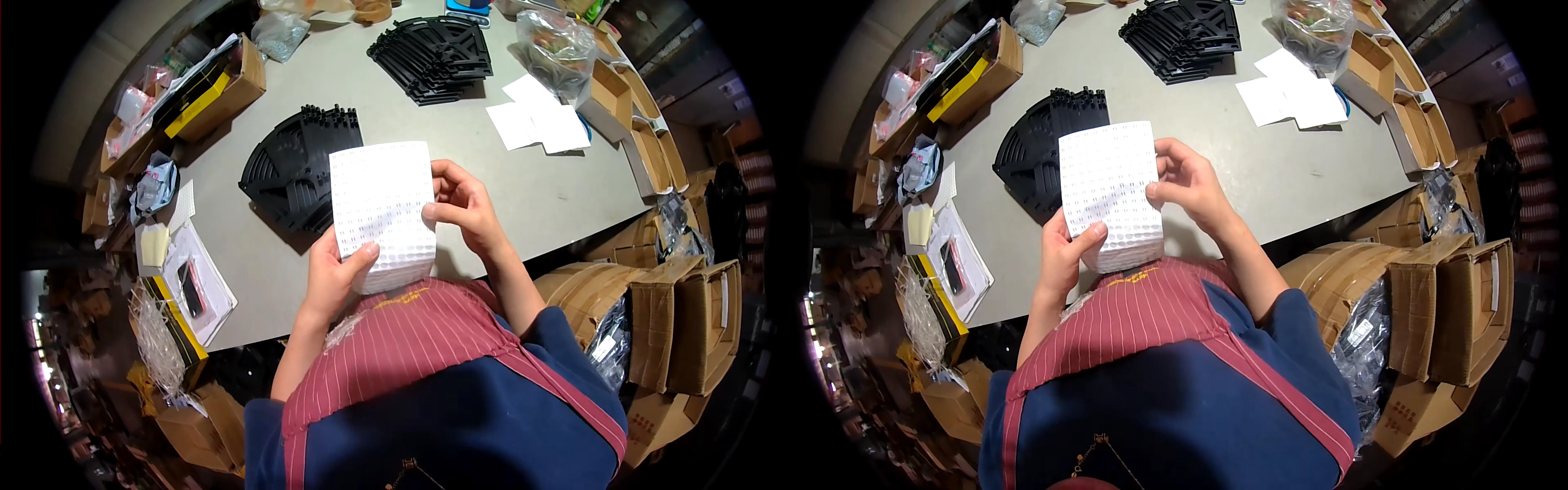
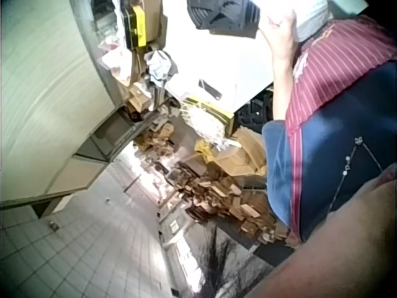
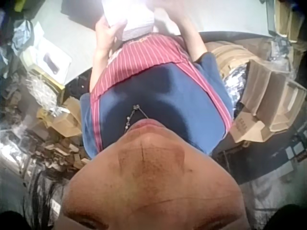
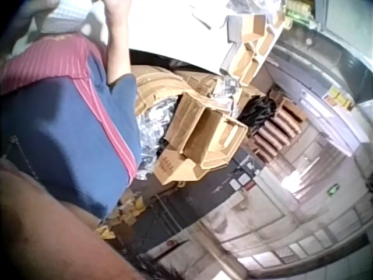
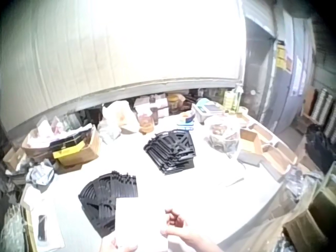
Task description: The person applies small white adhesive labels to a stack of black plastic components on a table. They peel each label from a sheet and stick it onto the curved surface of the parts, then place the labeled items into a cardboard box. The person repeats this process for multiple components.
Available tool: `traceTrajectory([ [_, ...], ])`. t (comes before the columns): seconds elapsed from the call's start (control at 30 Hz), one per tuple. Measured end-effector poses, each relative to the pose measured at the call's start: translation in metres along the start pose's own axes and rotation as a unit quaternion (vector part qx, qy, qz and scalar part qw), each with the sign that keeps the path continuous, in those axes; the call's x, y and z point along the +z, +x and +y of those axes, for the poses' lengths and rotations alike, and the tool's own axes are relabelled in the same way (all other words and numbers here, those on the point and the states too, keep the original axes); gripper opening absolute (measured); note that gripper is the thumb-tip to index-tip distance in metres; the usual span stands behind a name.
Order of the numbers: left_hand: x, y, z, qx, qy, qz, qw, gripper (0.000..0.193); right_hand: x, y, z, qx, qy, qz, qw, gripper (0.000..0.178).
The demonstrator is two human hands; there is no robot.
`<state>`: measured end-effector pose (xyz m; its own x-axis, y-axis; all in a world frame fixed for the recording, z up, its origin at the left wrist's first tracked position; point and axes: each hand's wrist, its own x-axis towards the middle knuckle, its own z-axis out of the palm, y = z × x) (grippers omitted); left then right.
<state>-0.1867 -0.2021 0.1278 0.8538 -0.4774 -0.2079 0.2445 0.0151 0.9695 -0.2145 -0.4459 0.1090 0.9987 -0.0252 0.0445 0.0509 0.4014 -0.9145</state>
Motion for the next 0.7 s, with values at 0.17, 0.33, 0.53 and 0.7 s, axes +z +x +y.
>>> traceTrajectory([
  [0.17, 0.001, 0.000, -0.002, 0.006, 0.008, -0.008, 1.000, 0.044, -0.004, 0.003, -0.005, -0.009, -0.012, -0.001, 1.000, 0.049],
  [0.33, 0.001, 0.001, -0.002, -0.001, 0.002, -0.014, 1.000, 0.043, -0.005, 0.005, -0.011, -0.025, -0.007, 0.010, 1.000, 0.048],
  [0.53, -0.001, 0.001, -0.004, -0.013, 0.007, -0.022, 1.000, 0.042, -0.008, 0.010, -0.020, -0.035, -0.003, 0.023, 0.999, 0.048],
  [0.7, -0.001, -0.001, -0.006, -0.021, 0.005, -0.021, 1.000, 0.041, -0.009, 0.011, -0.021, -0.042, -0.012, 0.016, 0.999, 0.047],
])
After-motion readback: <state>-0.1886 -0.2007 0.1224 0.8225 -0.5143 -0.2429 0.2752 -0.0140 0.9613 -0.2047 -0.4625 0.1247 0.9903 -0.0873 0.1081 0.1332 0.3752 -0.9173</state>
